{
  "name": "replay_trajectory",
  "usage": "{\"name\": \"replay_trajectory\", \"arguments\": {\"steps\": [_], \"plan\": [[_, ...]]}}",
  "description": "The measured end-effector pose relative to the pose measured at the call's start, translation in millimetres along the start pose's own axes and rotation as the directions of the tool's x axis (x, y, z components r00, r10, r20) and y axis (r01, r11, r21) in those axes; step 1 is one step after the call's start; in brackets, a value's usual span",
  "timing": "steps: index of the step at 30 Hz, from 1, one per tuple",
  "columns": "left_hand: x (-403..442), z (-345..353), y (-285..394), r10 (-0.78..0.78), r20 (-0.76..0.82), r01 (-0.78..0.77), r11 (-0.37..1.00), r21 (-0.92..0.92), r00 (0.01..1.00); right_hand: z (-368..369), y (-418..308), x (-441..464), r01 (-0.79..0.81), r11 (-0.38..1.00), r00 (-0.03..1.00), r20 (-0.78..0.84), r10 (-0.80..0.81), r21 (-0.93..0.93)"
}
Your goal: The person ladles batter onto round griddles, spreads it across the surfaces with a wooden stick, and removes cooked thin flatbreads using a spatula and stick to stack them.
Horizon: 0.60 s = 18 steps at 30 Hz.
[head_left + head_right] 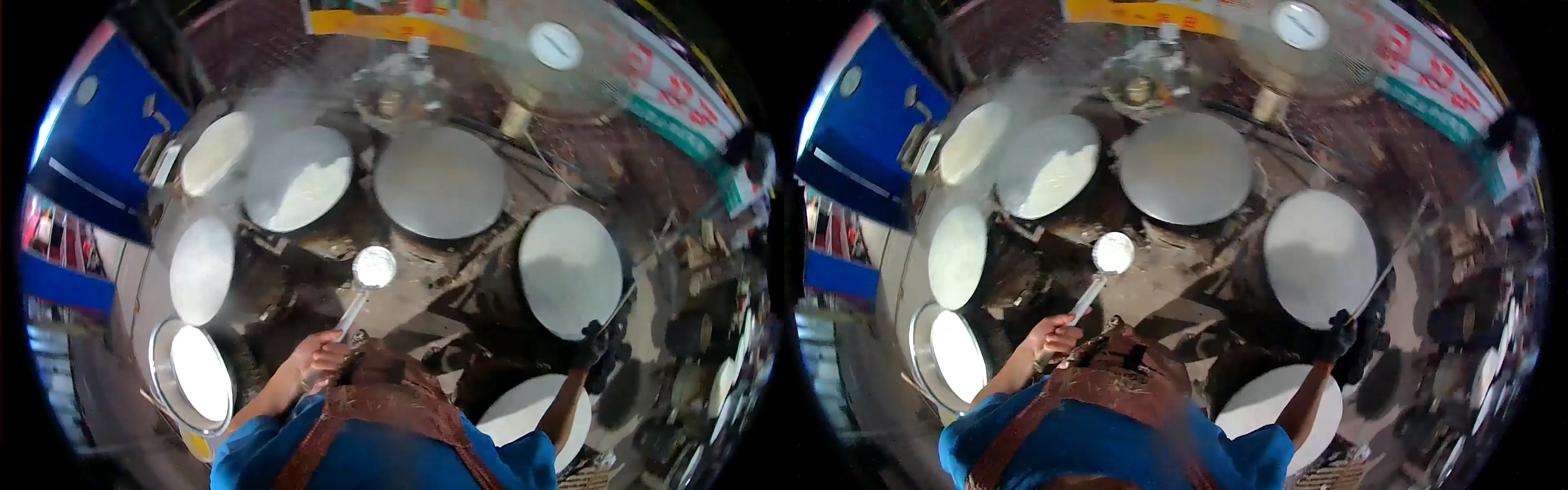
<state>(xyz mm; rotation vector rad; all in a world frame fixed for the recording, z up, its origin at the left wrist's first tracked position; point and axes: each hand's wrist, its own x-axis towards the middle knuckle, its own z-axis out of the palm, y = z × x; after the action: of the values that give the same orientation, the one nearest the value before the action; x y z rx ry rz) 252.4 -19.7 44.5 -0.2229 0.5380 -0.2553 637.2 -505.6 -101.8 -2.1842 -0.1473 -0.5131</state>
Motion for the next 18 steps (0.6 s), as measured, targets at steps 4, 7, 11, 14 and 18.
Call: {"name": "replay_trajectory", "arguments": {"steps": [4, 7, 11, 14, 18], "plan": [[-54.3, -38.1, 44.9, 0.070, -0.124, -0.072, 0.997, -0.014, 0.990, 118.7, -143.7, -69.8, -0.234, 0.972, 0.831, 0.514, 0.213, -0.024], [-102.7, -76.7, 67.4, 0.177, -0.185, -0.170, 0.984, 0.050, 0.967, 204.3, -222.3, -142.1, -0.502, 0.778, 0.747, 0.643, 0.171, 0.377], [-158.9, -105.2, 83.4, 0.318, -0.086, -0.325, 0.942, -0.089, 0.944, 300.3, -289.1, -199.9, -0.282, 0.901, 0.667, 0.742, -0.061, 0.328], [-191.4, -122.4, 77.0, 0.427, -0.093, -0.436, 0.866, -0.245, 0.899, 338.8, -315.3, -230.6, -0.086, 0.969, 0.616, 0.776, -0.133, 0.234], [-208.0, -137.6, 57.8, 0.617, -0.073, -0.596, 0.714, -0.367, 0.784, 356.2, -377.3, -261.5, -0.139, 0.969, 0.392, 0.910, -0.135, 0.204]]}}
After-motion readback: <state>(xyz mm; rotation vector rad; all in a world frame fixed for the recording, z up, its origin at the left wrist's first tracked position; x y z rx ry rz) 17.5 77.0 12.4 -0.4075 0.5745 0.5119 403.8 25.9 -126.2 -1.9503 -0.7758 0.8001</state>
